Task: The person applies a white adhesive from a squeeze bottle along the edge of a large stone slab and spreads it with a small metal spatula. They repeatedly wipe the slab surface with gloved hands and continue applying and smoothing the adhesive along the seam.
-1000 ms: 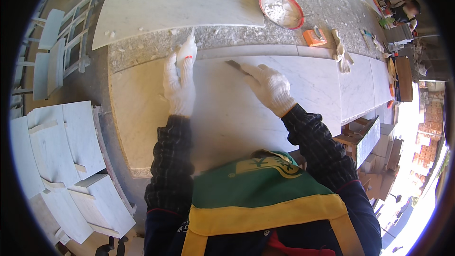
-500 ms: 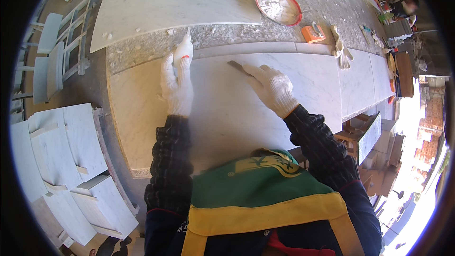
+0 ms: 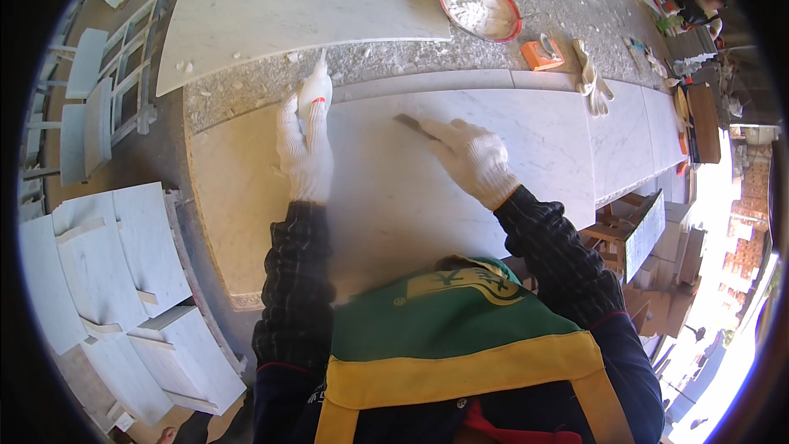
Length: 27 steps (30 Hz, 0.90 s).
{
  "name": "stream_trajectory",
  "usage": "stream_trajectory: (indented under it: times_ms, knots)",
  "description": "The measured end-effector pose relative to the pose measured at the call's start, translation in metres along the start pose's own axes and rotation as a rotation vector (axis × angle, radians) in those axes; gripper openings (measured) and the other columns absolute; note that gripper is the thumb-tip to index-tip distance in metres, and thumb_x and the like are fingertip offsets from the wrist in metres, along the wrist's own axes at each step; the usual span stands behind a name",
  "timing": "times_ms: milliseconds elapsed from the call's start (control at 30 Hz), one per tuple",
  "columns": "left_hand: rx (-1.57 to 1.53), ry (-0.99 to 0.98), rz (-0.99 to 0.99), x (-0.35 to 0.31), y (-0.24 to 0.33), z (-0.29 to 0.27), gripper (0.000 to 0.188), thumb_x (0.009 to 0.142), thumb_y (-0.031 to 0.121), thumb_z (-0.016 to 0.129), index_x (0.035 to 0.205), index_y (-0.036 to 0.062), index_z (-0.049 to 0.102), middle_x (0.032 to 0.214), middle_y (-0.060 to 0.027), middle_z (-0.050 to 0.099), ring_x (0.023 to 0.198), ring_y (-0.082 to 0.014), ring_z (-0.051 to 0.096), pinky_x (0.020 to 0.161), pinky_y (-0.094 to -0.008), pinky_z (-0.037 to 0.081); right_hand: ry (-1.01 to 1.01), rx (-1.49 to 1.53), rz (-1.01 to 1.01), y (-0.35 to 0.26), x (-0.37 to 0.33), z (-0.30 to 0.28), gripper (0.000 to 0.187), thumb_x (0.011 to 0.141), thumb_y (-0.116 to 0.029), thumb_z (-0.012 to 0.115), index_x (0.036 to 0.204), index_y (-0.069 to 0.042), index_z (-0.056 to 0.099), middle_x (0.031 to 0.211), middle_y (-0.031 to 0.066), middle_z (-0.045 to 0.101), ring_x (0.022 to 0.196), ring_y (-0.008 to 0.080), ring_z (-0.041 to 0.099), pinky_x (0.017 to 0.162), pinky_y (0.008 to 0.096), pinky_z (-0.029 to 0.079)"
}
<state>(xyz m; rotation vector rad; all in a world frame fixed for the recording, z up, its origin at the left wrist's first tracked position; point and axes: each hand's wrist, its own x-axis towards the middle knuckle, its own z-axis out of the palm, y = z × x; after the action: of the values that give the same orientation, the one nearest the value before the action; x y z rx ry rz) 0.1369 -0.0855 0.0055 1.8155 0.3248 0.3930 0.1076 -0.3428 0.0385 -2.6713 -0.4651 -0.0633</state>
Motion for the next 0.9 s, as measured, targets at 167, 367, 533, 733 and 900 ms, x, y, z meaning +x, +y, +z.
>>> stream_trajectory:
  times_ms: [167, 367, 533, 733, 900]
  knots:
    - [0.064, -0.032, -0.015, 0.001, 0.006, -0.002, 0.055, 0.109, 0.038, 0.063, 0.145, -0.0029, 0.055, 0.139, -0.0182, 0.065, 0.125, -0.0258, 0.061, 0.108, -0.0384, 0.047, 0.007, 0.036, 0.035, -0.001, 0.015, 0.009, 0.034, 0.098, -0.024, 0.065, 0.131, -0.018, 0.071, 0.101, 0.0141, 0.073, 0.091, 0.0388, 0.071, 0.077, 0.0492, 0.057]
    - [0.02, -0.006, 0.009, 0.002, 0.007, -0.001, 0.052, 0.108, 0.037, 0.064, 0.142, -0.0018, 0.059, 0.133, -0.0171, 0.068, 0.119, -0.0252, 0.064, 0.105, -0.0381, 0.049, -0.02, 0.002, 0.018, -0.001, 0.005, 0.001, 0.035, 0.098, -0.024, 0.066, 0.132, -0.018, 0.071, 0.096, 0.0149, 0.072, 0.087, 0.0381, 0.072, 0.074, 0.0496, 0.057]
    - [-0.019, -0.015, 0.028, 0.002, -0.004, 0.0, 0.049, 0.106, 0.035, 0.067, 0.138, -0.0007, 0.062, 0.129, -0.0158, 0.071, 0.114, -0.0248, 0.066, 0.102, -0.0379, 0.05, -0.131, -0.106, 0.028, 0.001, -0.027, -0.013, 0.039, 0.097, -0.022, 0.063, 0.136, -0.02, 0.067, 0.102, 0.0101, 0.074, 0.085, 0.034, 0.073, 0.072, 0.0481, 0.059]
    - [0.192, -0.257, 0.196, -0.002, -0.014, -0.025, 0.042, 0.105, 0.027, 0.069, 0.137, -0.0009, 0.063, 0.131, -0.0164, 0.07, 0.12, -0.027, 0.067, 0.105, -0.0382, 0.05, 0.022, 0.193, -0.069, 0.003, -0.074, -0.024, 0.041, 0.091, -0.014, 0.07, 0.132, -0.008, 0.07, 0.112, 0.0168, 0.074, 0.091, 0.0368, 0.073, 0.075, 0.0448, 0.06]
    - [0.339, -0.516, 0.292, 0.006, -0.005, -0.052, 0.041, 0.103, 0.026, 0.072, 0.134, 0.0016, 0.065, 0.131, -0.0165, 0.071, 0.121, -0.0306, 0.068, 0.103, -0.0401, 0.052, 0.174, 0.241, -0.072, 0.012, -0.099, -0.012, 0.039, 0.086, -0.014, 0.076, 0.123, 0.0, 0.074, 0.091, 0.0171, 0.072, 0.076, 0.0381, 0.068, 0.067, 0.0464, 0.054]
